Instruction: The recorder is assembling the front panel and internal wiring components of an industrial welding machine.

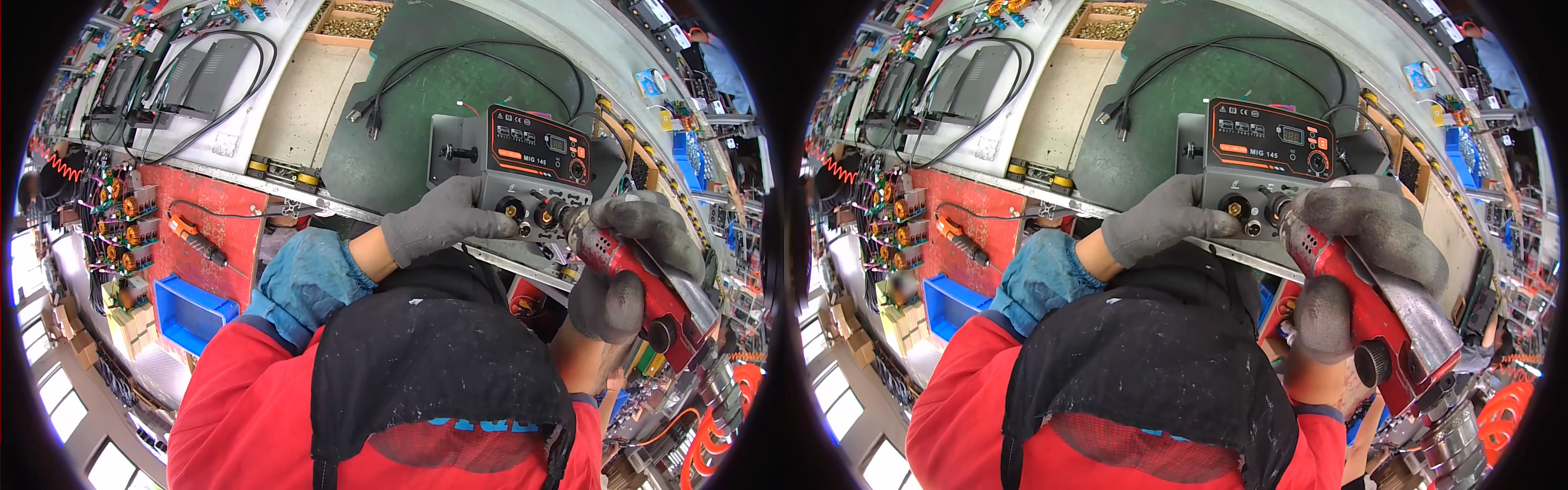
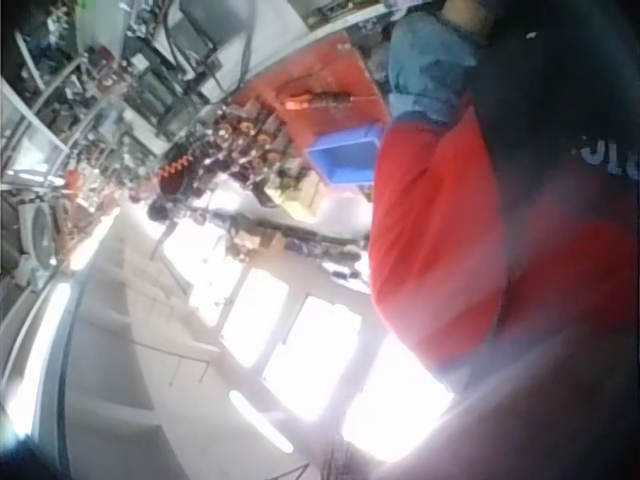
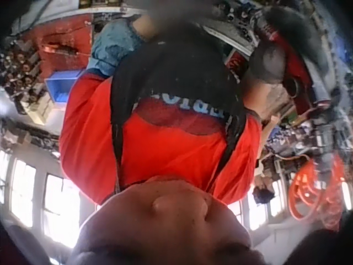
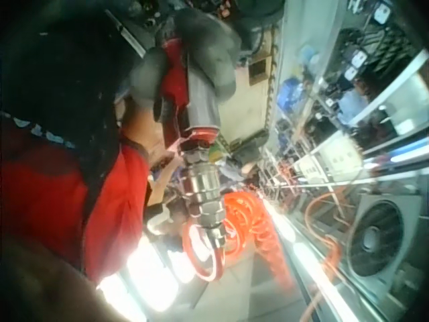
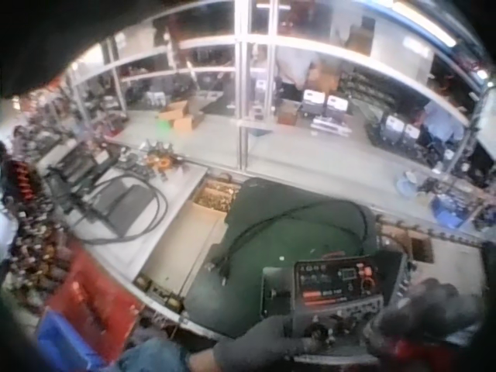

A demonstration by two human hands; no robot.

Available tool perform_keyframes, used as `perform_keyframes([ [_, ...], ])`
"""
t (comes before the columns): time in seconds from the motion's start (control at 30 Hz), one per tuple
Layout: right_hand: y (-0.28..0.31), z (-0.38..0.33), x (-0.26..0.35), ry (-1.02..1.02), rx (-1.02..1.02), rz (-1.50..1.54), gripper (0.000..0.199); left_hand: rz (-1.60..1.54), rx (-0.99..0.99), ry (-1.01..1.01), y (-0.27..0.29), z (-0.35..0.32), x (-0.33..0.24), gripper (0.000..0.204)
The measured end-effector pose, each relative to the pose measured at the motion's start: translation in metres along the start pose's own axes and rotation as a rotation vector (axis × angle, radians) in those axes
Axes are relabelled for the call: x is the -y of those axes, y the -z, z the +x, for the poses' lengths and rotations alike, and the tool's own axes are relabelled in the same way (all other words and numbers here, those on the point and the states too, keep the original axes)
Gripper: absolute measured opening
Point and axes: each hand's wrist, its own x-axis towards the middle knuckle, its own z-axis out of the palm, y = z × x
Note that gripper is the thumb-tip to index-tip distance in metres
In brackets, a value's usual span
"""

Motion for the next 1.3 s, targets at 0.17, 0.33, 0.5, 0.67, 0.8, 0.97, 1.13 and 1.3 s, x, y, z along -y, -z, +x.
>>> perform_keyframes([
  [0.17, 0.004, 0.004, -0.008, 0.051, 0.055, 0.018, 0.05, -0.009, 0.01, -0.029, 0.001, -0.002, -0.002, 0.042],
  [0.33, 0.0, 0.001, -0.012, 0.101, 0.073, 0.112, 0.046, 0.007, -0.003, 0.016, 0.002, -0.005, -0.003, 0.041],
  [0.5, 0.0, -0.003, -0.013, 0.077, 0.064, 0.076, 0.044, 0.006, 0.03, 0.009, 0.002, -0.005, -0.003, 0.048],
  [0.67, 0.002, -0.002, -0.016, 0.065, 0.064, 0.103, 0.043, 0.008, 0.023, 0.002, 0.003, -0.004, 0.0, 0.051],
  [0.8, 0.0, -0.001, -0.016, 0.063, 0.036, 0.113, 0.043, 0.047, -0.01, -0.028, 0.003, -0.004, 0.003, 0.041],
  [0.97, 0.001, 0.001, -0.015, 0.015, 0.057, 0.153, 0.045, 0.028, -0.02, 0.013, 0.002, -0.005, 0.003, 0.043],
  [1.13, 0.01, 0.005, -0.014, 0.001, 0.158, 0.136, 0.045, -0.037, -0.015, -0.041, -0.002, -0.005, -0.001, 0.044],
  [1.3, 0.016, 0.013, -0.009, 0.132, 0.27, -0.108, 0.034, -0.023, -0.021, 0.034, -0.001, -0.007, -0.003, 0.045],
])
